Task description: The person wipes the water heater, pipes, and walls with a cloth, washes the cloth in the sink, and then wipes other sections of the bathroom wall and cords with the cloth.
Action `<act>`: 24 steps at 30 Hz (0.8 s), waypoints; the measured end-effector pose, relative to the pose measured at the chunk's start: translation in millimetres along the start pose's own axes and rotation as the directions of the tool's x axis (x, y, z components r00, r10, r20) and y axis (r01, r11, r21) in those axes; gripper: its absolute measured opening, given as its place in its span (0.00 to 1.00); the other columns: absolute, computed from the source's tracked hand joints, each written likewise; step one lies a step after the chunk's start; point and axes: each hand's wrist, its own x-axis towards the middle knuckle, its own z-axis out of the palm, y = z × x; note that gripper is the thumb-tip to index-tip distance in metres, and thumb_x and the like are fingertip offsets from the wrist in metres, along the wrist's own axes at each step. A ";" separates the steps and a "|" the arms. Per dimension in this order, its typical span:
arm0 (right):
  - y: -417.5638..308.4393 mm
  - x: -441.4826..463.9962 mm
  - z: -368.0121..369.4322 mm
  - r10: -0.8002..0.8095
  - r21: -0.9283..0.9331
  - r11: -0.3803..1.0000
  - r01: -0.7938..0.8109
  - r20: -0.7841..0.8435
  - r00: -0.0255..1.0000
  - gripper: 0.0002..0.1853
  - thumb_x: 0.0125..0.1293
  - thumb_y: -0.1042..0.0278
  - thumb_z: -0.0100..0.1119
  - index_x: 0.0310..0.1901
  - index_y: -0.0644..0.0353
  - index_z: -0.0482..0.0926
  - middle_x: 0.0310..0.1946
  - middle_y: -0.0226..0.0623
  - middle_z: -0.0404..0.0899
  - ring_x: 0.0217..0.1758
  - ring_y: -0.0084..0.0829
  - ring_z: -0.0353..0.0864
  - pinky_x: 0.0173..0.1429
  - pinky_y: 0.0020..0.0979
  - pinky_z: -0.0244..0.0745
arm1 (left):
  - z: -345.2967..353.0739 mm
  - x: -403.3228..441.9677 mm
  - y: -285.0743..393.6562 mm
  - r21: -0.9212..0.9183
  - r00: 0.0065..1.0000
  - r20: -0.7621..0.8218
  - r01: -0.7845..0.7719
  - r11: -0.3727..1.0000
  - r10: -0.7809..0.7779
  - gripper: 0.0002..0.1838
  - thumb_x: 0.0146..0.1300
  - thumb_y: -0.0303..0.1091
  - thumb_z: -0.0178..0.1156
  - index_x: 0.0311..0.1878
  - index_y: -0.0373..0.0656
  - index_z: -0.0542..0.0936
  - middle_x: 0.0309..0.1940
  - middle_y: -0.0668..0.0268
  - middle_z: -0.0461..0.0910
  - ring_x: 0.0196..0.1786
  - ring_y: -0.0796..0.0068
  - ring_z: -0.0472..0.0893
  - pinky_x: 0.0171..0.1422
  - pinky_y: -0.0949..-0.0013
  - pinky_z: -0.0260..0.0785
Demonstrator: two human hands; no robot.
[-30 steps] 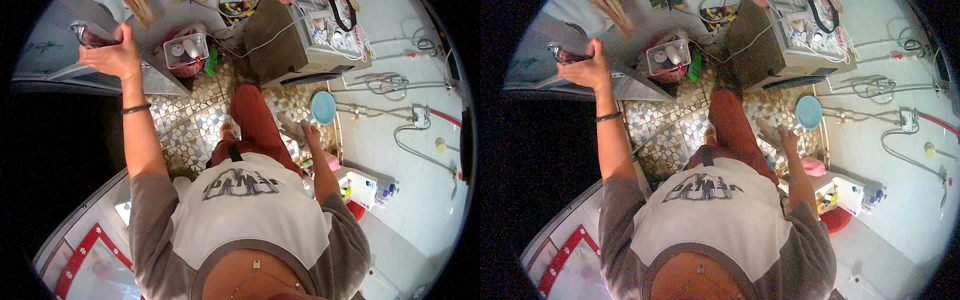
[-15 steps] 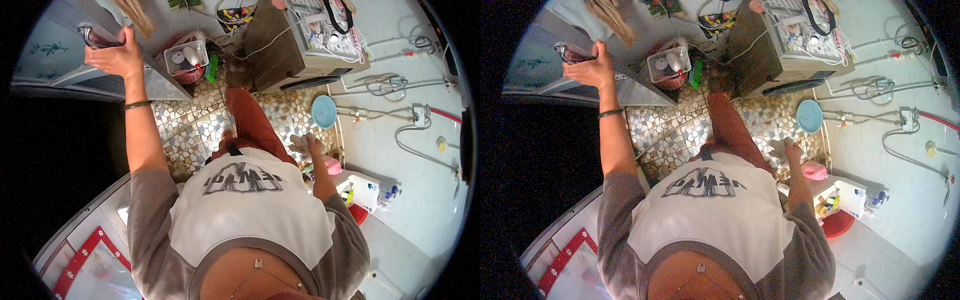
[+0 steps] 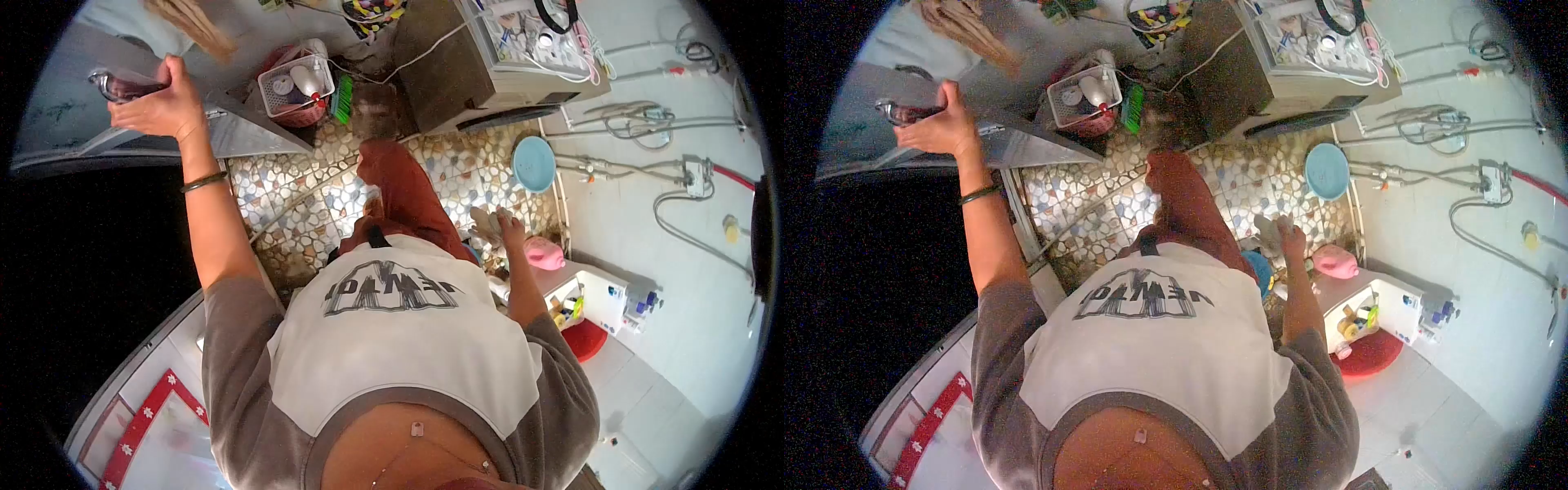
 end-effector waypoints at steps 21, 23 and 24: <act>-105.7 16.4 -19.4 0.116 0.701 0.644 -0.308 0.308 0.944 0.22 0.73 0.53 0.56 0.52 0.66 0.80 0.43 0.40 0.85 0.43 0.36 0.85 0.48 0.35 0.80 | 8.2 3.1 1.0 0.077 0.994 -0.089 -0.055 0.995 0.062 0.52 0.40 0.55 0.74 0.56 0.23 0.60 0.47 0.47 0.67 0.48 0.46 0.71 0.51 0.48 0.68; -156.4 23.8 -31.6 0.078 0.755 0.562 -0.338 0.359 0.930 0.21 0.75 0.55 0.53 0.55 0.66 0.79 0.46 0.38 0.84 0.45 0.35 0.85 0.50 0.35 0.81 | 5.6 5.7 6.6 0.047 0.993 -0.095 -0.060 0.997 0.064 0.50 0.40 0.55 0.75 0.55 0.24 0.61 0.47 0.48 0.68 0.48 0.48 0.71 0.51 0.49 0.68; -184.4 24.6 -38.3 0.064 0.783 0.509 -0.358 0.381 0.923 0.20 0.75 0.56 0.52 0.56 0.66 0.78 0.47 0.39 0.83 0.46 0.35 0.85 0.51 0.35 0.81 | 7.2 4.5 5.0 0.076 0.993 -0.105 -0.051 0.996 0.058 0.48 0.40 0.54 0.75 0.54 0.25 0.62 0.47 0.50 0.68 0.48 0.51 0.71 0.51 0.50 0.68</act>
